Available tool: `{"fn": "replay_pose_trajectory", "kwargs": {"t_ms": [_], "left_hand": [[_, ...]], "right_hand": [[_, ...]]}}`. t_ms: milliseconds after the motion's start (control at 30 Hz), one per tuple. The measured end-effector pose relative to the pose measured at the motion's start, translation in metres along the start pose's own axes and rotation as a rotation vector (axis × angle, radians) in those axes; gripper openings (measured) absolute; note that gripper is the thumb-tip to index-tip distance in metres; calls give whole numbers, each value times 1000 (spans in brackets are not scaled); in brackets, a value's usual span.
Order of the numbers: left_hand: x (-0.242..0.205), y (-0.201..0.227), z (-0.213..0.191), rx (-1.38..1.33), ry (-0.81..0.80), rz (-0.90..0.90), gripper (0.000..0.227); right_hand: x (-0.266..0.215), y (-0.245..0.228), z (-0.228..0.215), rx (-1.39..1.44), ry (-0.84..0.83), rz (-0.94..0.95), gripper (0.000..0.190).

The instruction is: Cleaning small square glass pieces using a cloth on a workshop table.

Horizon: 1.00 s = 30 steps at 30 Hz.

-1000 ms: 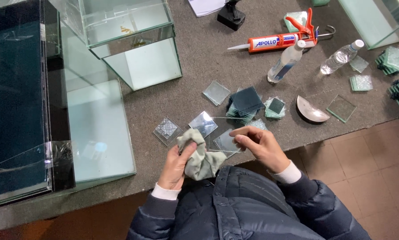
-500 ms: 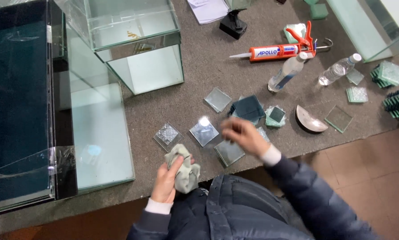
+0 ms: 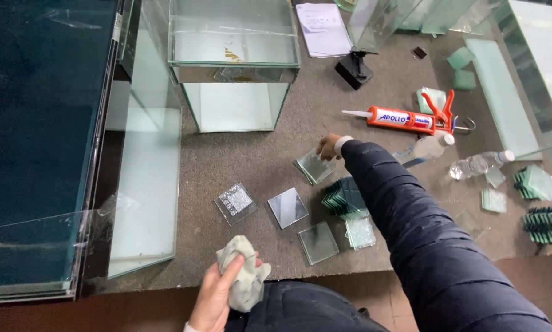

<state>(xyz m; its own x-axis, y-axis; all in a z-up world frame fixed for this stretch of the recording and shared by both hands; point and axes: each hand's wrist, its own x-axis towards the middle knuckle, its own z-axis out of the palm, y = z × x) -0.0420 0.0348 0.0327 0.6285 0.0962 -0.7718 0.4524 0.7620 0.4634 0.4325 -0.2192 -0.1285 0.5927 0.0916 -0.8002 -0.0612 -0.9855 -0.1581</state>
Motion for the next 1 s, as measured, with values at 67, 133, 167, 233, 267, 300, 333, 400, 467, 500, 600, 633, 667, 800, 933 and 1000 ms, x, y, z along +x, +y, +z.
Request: {"fn": "replay_pose_trajectory", "kwargs": {"t_ms": [67,133,167,233,267,300,333,400,467,500,600,633,667,800,933,1000], "left_hand": [[6,1,-2,-6,41,3,51],[7,2,-4,0,87,7,50],[9,2,-2,-2,75,11,48],[12,4,1,-4,62,8,46],[13,4,2,1,66,12,46],[14,6,2,5,70,20,46],[16,6,3,4,69,16,46],[19,5,3,-26,59,57,43],[20,6,2,-12,60,41,45],[21,7,1,5,59,27,48],[25,1,-1,-35,59,27,43],[24,3,0,-33,60,24,43],[23,5,2,-28,66,21,44],[27,-1,-9,-37,65,38,43],[21,2,-13,-51,89,34,43],[23,-1,-22,-49,78,56,43]], "right_hand": [[15,4,6,3,10,26,27],[32,8,14,16,17,48,30],[42,12,18,-73,37,48,39],[46,18,26,-162,54,53,48],[41,18,30,-262,112,77,50],[36,16,33,-363,172,97,56],[19,10,34,-365,170,100,56],[-14,-2,38,-395,180,71,80],[-4,2,58,-365,188,81,105],[1,5,68,-333,198,90,131],[9,0,98,-295,315,160,135],[18,2,104,-293,312,161,135],[26,3,111,-300,376,177,134],[20,1,114,-289,428,183,146],[9,-7,119,-275,470,202,151],[-6,-18,117,-230,438,208,147]]}}
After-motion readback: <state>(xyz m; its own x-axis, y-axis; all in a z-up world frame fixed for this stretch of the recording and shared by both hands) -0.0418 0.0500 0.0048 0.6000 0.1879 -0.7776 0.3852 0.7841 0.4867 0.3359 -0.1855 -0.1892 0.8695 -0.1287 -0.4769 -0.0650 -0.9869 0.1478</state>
